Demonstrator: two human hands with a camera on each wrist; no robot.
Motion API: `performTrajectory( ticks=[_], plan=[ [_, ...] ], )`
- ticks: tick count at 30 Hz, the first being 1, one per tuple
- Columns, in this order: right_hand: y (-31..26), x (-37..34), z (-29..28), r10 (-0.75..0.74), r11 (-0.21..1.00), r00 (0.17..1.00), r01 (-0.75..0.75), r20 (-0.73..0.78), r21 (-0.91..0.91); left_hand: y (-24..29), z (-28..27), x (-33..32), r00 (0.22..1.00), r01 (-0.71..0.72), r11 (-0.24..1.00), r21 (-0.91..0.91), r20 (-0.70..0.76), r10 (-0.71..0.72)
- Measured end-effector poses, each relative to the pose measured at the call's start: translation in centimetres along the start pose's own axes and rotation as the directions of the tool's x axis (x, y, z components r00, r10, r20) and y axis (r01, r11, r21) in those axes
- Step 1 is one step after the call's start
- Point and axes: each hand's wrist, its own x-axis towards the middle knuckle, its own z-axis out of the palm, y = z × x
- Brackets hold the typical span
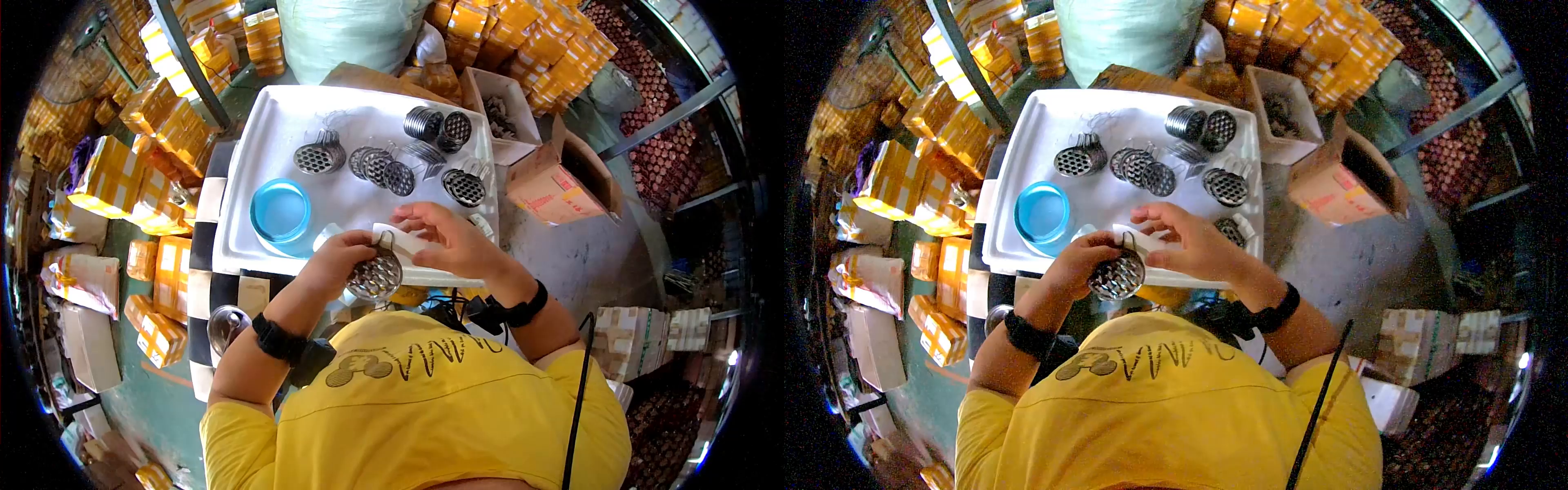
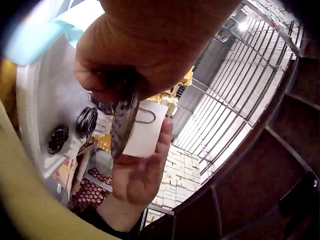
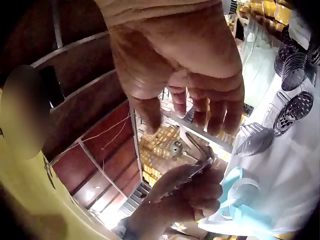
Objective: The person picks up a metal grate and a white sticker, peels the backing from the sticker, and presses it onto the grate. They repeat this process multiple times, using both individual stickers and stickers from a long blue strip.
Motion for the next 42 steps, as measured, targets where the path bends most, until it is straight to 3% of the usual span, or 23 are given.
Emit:
performTrajectory(
  ticks=[2, 5, 6, 9, 10, 13, 16, 22, 26, 30, 33, 36, 39, 42],
  plan=[
    [0.2, -0.1, -0.6, -0.067, 0.989, 0.997, 0.06, 0.047, 0.132, 0.0, -0.4, 0.0, 1.0, -0.015, 0.999, 0.033, -0.023, 0.016],
    [-1.7, 0.1, -2.1, -0.093, 0.911, 0.991, 0.046, -0.097, -0.41, 0.1, -0.4, -0.7, 0.999, 0.045, 0.999, -0.024, 0.022, -0.044],
    [-1.5, 0.6, -2.6, -0.309, 0.61, 0.951, 0.223, 0.031, -0.76, 0.0, -0.4, -0.8, 0.998, 0.054, 0.999, 0.009, 0.034, -0.054],
    [-1.8, 1.8, -2.1, -0.338, 0.443, 0.873, 0.477, 0.351, -0.759, 0.1, -0.1, -0.8, 0.993, 0.064, 0.997, 0.034, 0.097, -0.067],
    [-1.5, 1.7, -1.8, -0.335, 0.515, 0.9, 0.424, 0.281, -0.745, 0.0, -0.1, -0.7, 0.992, 0.072, 0.997, 0.031, 0.1, -0.075],
    [-2.2, 2.3, -1.5, -0.305, 0.579, 0.855, 0.516, 0.419, -0.631, -0.3, 0.2, -0.4, 0.991, 0.095, 0.995, 0.034, 0.089, -0.098],
    [-2.5, 2.6, -0.9, -0.271, 0.718, 0.893, 0.436, 0.359, -0.542, -0.3, 0.4, -0.6, 0.992, 0.109, 0.993, 0.034, 0.057, -0.111],
    [-1.7, 2.7, -1.2, -0.312, 0.748, 0.9, 0.431, 0.306, -0.505, 0.7, 1.3, -1.1, 0.995, 0.102, 0.993, 0.054, -0.012, -0.101],
    [-2.3, 2.7, -1.5, -0.257, 0.736, 0.888, 0.436, 0.382, -0.517, 0.5, 1.5, -1.0, 0.988, 0.146, 0.989, 0.016, -0.056, -0.145],
    [-2.2, 2.4, -1.5, -0.218, 0.755, 0.894, 0.409, 0.392, -0.513, 0.6, 1.6, -0.9, 0.986, 0.165, 0.985, 0.041, -0.005, -0.165],
    [-2.0, 2.2, -1.1, -0.285, 0.752, 0.904, 0.416, 0.318, -0.511, -0.3, 1.1, -0.3, 0.987, 0.158, 0.987, -0.008, 0.016, -0.158],
    [-1.3, 1.9, -0.9, -0.31, 0.762, 0.94, 0.335, 0.142, -0.553, 0.0, 1.6, -0.5, 0.993, 0.107, 0.994, -0.024, -0.037, -0.108],
    [-0.4, 2.0, -0.9, -0.346, 0.8, 0.935, 0.338, 0.08, -0.495, 0.6, 1.9, -1.0, 0.998, 0.057, 0.998, -0.035, 0.02, -0.056],
    [-0.1, 2.1, -1.1, -0.365, 0.775, 0.929, 0.338, 0.059, -0.534, 1.7, 2.5, -1.8, 0.994, 0.109, 0.99, -0.088, 0.015, -0.108]
  ],
)
